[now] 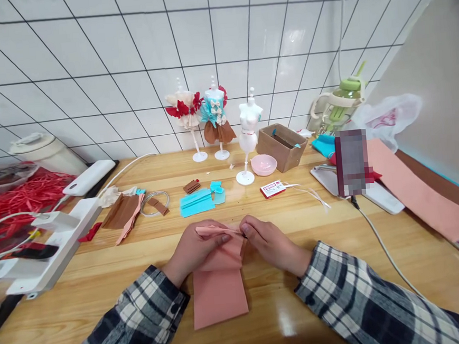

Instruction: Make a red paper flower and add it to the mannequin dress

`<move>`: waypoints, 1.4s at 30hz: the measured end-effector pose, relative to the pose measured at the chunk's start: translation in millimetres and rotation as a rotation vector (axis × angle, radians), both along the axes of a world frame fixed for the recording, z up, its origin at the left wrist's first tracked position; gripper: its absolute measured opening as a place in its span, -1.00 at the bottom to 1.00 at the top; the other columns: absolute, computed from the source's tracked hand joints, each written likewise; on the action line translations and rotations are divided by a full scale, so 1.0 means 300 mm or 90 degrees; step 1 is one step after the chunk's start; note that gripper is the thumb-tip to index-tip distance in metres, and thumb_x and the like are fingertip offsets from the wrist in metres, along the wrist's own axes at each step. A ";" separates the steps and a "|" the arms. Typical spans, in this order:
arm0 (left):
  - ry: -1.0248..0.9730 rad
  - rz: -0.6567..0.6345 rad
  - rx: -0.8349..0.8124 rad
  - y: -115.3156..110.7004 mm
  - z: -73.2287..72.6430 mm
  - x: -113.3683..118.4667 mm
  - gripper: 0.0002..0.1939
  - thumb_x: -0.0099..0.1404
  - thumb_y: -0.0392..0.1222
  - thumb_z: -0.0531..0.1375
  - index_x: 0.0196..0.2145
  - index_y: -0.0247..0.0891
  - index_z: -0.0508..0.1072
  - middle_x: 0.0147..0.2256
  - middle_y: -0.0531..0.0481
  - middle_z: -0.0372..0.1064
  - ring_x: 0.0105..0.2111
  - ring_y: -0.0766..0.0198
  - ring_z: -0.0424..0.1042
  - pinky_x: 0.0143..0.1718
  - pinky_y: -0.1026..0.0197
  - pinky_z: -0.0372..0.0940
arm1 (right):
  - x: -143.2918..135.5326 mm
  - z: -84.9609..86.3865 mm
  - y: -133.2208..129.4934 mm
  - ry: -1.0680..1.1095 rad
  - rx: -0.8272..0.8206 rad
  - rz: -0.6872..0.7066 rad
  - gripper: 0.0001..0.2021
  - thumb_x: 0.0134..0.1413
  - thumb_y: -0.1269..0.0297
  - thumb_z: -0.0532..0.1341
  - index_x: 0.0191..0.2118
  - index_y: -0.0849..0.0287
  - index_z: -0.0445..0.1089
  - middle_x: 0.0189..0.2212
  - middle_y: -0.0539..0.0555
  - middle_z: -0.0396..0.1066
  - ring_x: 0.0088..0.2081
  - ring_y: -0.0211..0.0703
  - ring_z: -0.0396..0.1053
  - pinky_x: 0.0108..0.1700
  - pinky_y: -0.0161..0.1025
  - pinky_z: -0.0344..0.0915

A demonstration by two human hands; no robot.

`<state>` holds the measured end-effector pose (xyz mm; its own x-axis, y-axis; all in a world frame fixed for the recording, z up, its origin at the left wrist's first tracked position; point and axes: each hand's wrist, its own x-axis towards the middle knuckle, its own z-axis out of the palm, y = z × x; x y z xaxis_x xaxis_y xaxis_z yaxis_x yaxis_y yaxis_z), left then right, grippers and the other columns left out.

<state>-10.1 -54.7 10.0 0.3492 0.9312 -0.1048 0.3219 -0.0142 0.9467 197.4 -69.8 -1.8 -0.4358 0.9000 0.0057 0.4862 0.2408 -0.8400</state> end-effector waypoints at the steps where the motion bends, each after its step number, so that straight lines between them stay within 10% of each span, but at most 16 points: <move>1: 0.002 0.007 0.006 0.002 -0.002 0.000 -0.78 0.08 -0.05 0.29 -0.38 -0.26 0.56 -0.31 -0.09 0.54 -0.26 0.12 0.48 -0.19 0.18 0.33 | -0.002 -0.003 0.001 0.015 -0.005 -0.012 -0.69 0.31 0.07 -0.17 -0.34 0.11 0.14 -0.50 -0.05 0.23 -0.44 -0.24 0.21 -0.38 -0.31 0.07; 42: -0.035 -0.085 0.047 0.047 -0.028 -0.027 -0.87 0.14 -0.18 0.27 -0.35 -0.25 0.59 -0.36 -0.06 0.46 -0.28 0.19 0.43 -0.16 0.17 0.30 | -0.024 -0.022 0.004 0.130 -0.078 0.013 -0.61 0.30 0.00 -0.17 -0.41 0.12 0.15 -0.61 -0.11 0.17 -0.53 -0.32 0.14 -0.42 -0.35 0.07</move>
